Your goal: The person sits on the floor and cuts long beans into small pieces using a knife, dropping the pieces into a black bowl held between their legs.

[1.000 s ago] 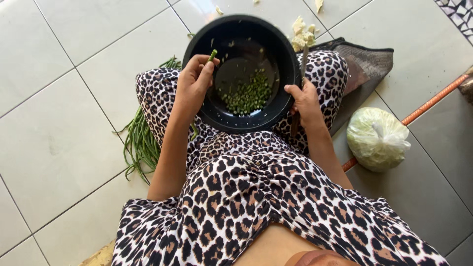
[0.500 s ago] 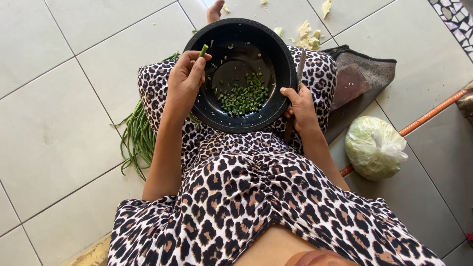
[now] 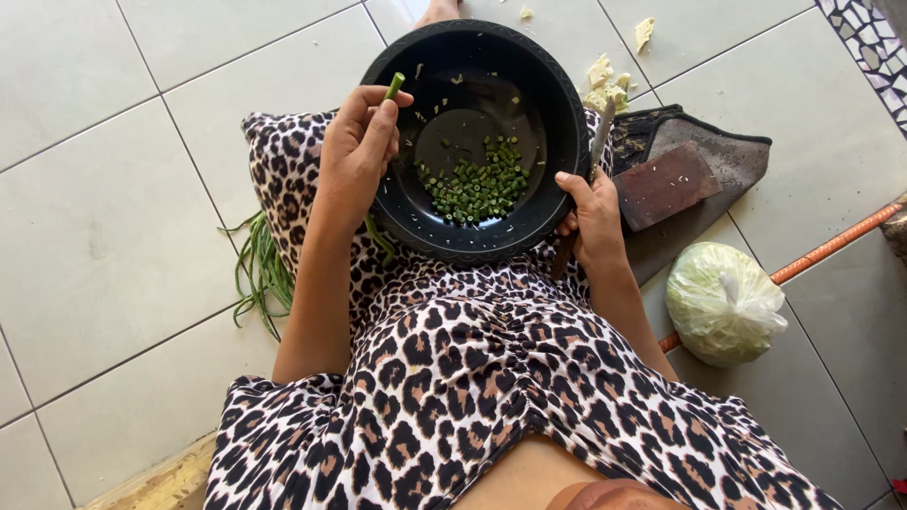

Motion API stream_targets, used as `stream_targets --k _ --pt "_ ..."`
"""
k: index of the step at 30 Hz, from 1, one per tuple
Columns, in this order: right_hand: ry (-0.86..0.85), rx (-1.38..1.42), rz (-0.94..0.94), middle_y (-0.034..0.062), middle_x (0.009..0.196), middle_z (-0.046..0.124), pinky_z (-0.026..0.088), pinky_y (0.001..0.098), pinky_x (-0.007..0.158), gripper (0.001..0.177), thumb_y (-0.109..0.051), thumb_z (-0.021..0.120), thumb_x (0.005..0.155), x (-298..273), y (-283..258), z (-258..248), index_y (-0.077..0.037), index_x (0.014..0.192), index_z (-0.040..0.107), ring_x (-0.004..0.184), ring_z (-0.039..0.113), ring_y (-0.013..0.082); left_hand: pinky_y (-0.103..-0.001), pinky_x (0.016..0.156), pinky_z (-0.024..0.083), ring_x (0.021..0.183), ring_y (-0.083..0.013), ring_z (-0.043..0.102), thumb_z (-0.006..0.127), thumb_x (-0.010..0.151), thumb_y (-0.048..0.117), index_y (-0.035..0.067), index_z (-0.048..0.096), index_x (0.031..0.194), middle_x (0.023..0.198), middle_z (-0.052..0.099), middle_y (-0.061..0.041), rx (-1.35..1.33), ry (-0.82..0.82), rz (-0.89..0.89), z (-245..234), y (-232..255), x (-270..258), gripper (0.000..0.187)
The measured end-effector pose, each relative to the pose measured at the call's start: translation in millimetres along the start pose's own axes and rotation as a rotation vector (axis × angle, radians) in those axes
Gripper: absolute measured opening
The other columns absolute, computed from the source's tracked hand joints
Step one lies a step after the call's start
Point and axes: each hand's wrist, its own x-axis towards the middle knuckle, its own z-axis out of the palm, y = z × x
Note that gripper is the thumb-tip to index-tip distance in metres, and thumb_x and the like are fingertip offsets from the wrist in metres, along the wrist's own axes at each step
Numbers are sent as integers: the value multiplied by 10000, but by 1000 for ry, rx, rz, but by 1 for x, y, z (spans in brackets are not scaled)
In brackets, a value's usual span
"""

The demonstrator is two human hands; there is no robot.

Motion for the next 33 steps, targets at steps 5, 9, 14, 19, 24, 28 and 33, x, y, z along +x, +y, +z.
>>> stream_targets --k 5,9,14,19,24,28,33 --pt "3 18 -12 -35 640 527 350 221 372 176 -122 657 965 -3 2 1 -59 1065 526 416 422 39 -179 547 333 619 4 429 521 1117 234 49 652 1225 735 522 71 4 0 -15 2 -3 -4 251" --pt "32 16 27 -36 642 540 347 217 366 168 -121 653 950 -4 7 5 -74 1054 529 409 425 39 -181 539 321 612 4 418 525 1109 234 50 659 1211 726 512 72 3 -5 -18 3 -3 -7 249" --pt "2 67 23 -30 618 516 343 224 358 161 -118 652 948 -4 16 7 -69 1038 528 399 422 47 -184 558 336 630 0 431 533 1113 232 42 658 1218 733 513 70 0 -11 17 0 1 -6 250" --pt "-11 65 13 -28 643 528 341 221 372 169 -120 657 954 -2 13 12 -69 1035 518 415 419 42 -187 566 329 639 -3 427 543 1113 230 35 659 1225 745 513 67 -12 -4 54 -3 5 -4 253" --pt "35 40 16 -36 650 528 345 220 374 184 -120 658 939 -8 -1 17 -77 1052 519 422 421 41 -187 569 337 637 -6 432 538 1116 229 44 657 1221 737 512 67 -25 -12 77 -5 10 -5 244" --pt "21 32 10 -37 659 527 343 217 379 185 -117 655 947 -15 -13 24 -75 1062 516 427 417 40 -181 586 349 670 -6 452 535 1132 234 50 653 1230 761 513 70 -6 -25 154 -11 19 -5 240" --pt "-74 12 2 -28 651 523 338 216 372 174 -109 646 960 -15 -22 40 -76 1070 516 421 413 42 -179 523 301 606 3 399 521 1136 237 66 653 1207 735 508 71 -67 74 125 -33 29 -8 228"
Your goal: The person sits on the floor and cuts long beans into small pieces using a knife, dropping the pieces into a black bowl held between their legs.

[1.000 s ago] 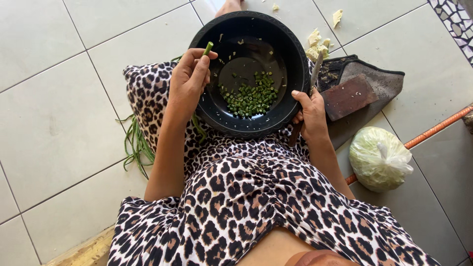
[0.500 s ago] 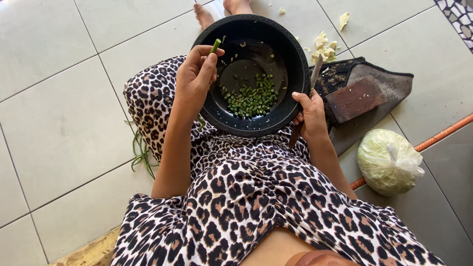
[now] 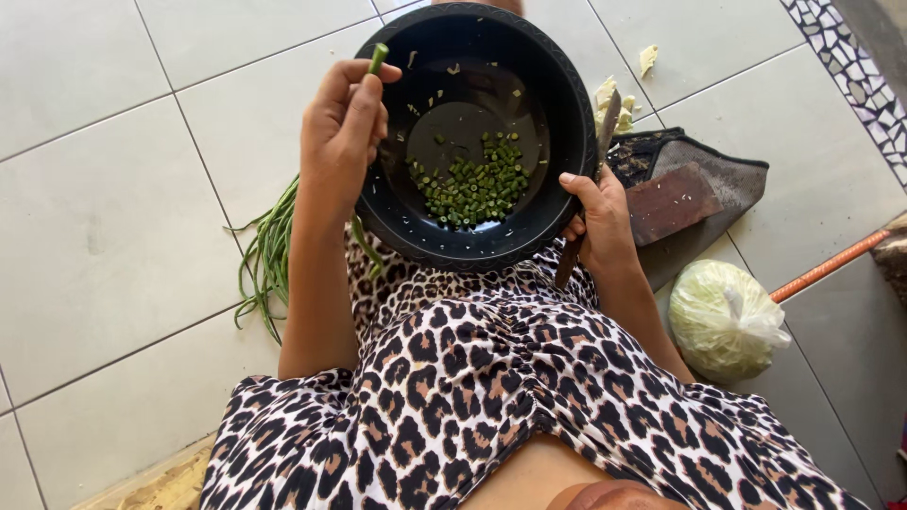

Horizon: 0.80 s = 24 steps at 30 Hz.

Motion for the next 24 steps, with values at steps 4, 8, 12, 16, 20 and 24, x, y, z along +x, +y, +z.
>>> stream_targets --k 4,8,12,16,20,24 --pt "-81 9 12 -25 658 529 328 214 364 169 -96 640 965 6 8 11 -68 1087 527 417 409 37 -179 508 281 592 10 379 512 1137 240 67 655 1205 732 507 73 -16 48 -31 -10 1 2 235" --pt "-99 -78 91 -31 664 549 319 209 350 189 -100 638 943 17 22 -1 -68 1103 542 406 406 28 -178 505 300 590 9 391 513 1125 239 62 655 1208 734 514 76 25 29 -97 -12 -15 0 241" --pt "-208 -168 200 -32 697 566 343 219 376 197 -106 661 961 41 40 -10 -43 1106 542 433 425 31 -182 500 312 578 2 400 505 1122 236 62 654 1201 730 526 72 18 -1 -133 -12 -35 1 243" --pt "-143 -375 192 -35 669 556 346 219 374 205 -112 676 955 59 63 -12 -54 1124 577 427 439 34 -186 505 318 591 2 410 501 1132 237 65 658 1204 742 527 69 -9 -14 -165 -18 -49 3 244" --pt "-119 -341 71 -49 760 599 328 214 418 201 -75 690 972 67 66 -17 -38 1140 585 497 457 18 -189 485 326 555 5 404 483 1132 244 75 644 1218 737 536 69 -36 -74 -209 -15 -63 5 249" --pt "-77 -405 76 -44 715 570 332 222 394 229 -89 682 965 62 53 -34 -53 1165 577 456 443 25 -189 430 276 495 4 340 486 1104 240 72 611 1214 710 532 61 -141 -163 -350 4 -85 3 236"
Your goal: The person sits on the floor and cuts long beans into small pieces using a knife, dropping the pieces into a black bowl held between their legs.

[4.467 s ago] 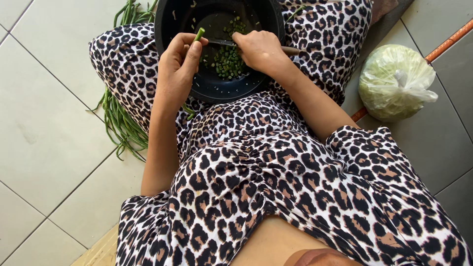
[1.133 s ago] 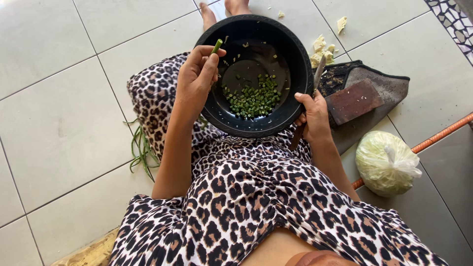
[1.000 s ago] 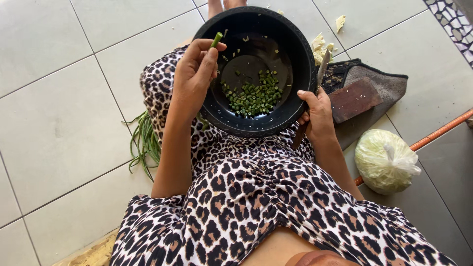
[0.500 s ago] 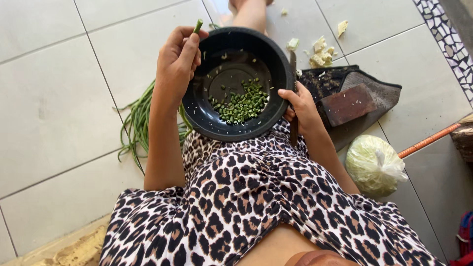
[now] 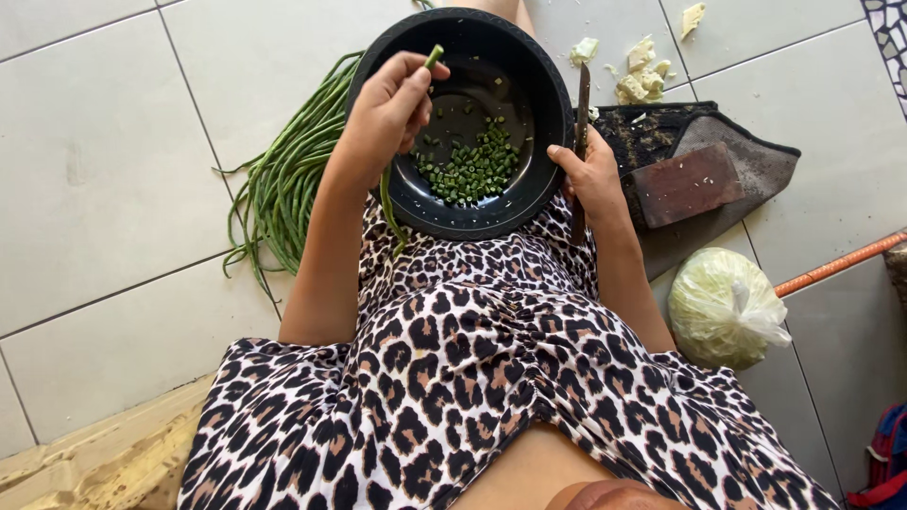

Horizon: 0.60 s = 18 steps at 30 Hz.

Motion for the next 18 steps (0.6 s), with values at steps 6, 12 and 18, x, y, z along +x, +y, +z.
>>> stream_targets --k 6,12,18 --pt "3 51 28 -44 705 553 339 221 387 265 -107 686 967 -11 12 3 -51 1195 564 445 435 28 -183 466 265 540 3 361 473 1120 234 69 613 1245 753 534 54 -137 -21 -42 5 -13 1 249" --pt "-93 -20 -127 -2 957 673 485 215 637 329 -115 689 984 13 0 18 -21 1283 590 764 596 45 -188 468 271 553 -2 376 478 1128 234 72 613 1253 756 529 48 -138 19 11 -4 1 -3 244" --pt "17 -612 -268 117 1004 708 523 345 819 363 -295 681 1045 20 -16 8 34 1196 653 898 651 199 -183 432 256 496 8 331 473 1109 240 77 606 1230 715 532 58 -43 -7 -56 -7 -2 -3 243"
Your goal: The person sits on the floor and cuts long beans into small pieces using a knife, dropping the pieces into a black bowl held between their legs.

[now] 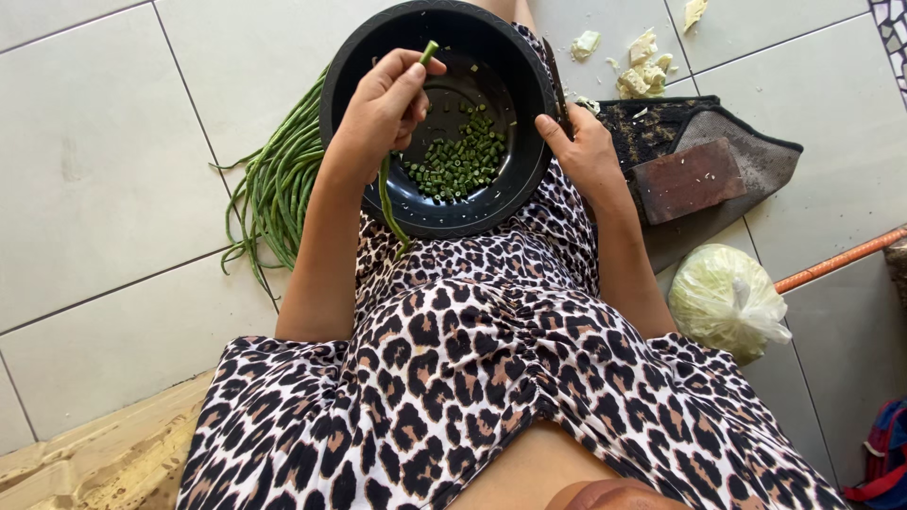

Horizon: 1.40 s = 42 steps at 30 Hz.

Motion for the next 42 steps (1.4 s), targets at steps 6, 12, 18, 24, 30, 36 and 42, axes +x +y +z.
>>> stream_targets --k 6,12,18,24,30,36,42 --pt "185 -211 -266 204 1041 674 524 401 829 411 -332 570 1106 5 -12 -8 22 1305 632 918 657 288 -180 443 294 511 2 373 473 1101 255 87 631 1199 709 539 62 30 -59 -61 8 -18 8 251" --pt "-117 -4 -22 91 763 633 416 372 465 447 -293 406 1115 2 -74 6 -143 1515 536 542 491 186 -193 444 317 506 -10 384 483 1095 283 87 634 1155 690 522 63 67 -61 -62 7 -31 13 254" --pt "-46 -91 -338 131 778 651 497 376 582 462 -303 466 1135 -10 -98 42 -159 1573 442 635 628 216 -209 474 335 550 -24 415 506 1107 289 74 609 1062 683 483 62 111 -102 24 20 -39 14 242" --pt "-12 -30 -283 114 806 632 485 417 610 366 -281 431 1140 -27 -86 37 -140 1477 424 668 654 282 -219 557 369 641 -25 434 521 1098 269 54 627 1057 720 479 66 194 -147 21 38 -29 6 244" --pt "-44 14 -333 76 755 583 439 399 560 370 -299 392 1141 -28 -87 40 -117 1461 348 615 595 232 -239 609 430 701 -48 491 546 1036 244 70 607 1244 804 566 39 348 -74 74 49 -5 -6 279" --pt "-76 152 -217 55 717 561 406 352 517 282 -314 371 1134 -24 -78 44 -103 1320 391 568 545 157 -280 731 492 812 -84 553 573 1052 251 17 642 1164 883 631 -8 445 -91 97 50 -10 -3 269" --pt "-147 279 -236 23 720 488 360 302 512 263 -316 405 1167 -18 -59 57 -71 1263 421 594 439 105 -252 655 453 733 -63 502 556 1042 264 33 658 1156 816 590 21 408 -177 -32 37 -20 3 277"
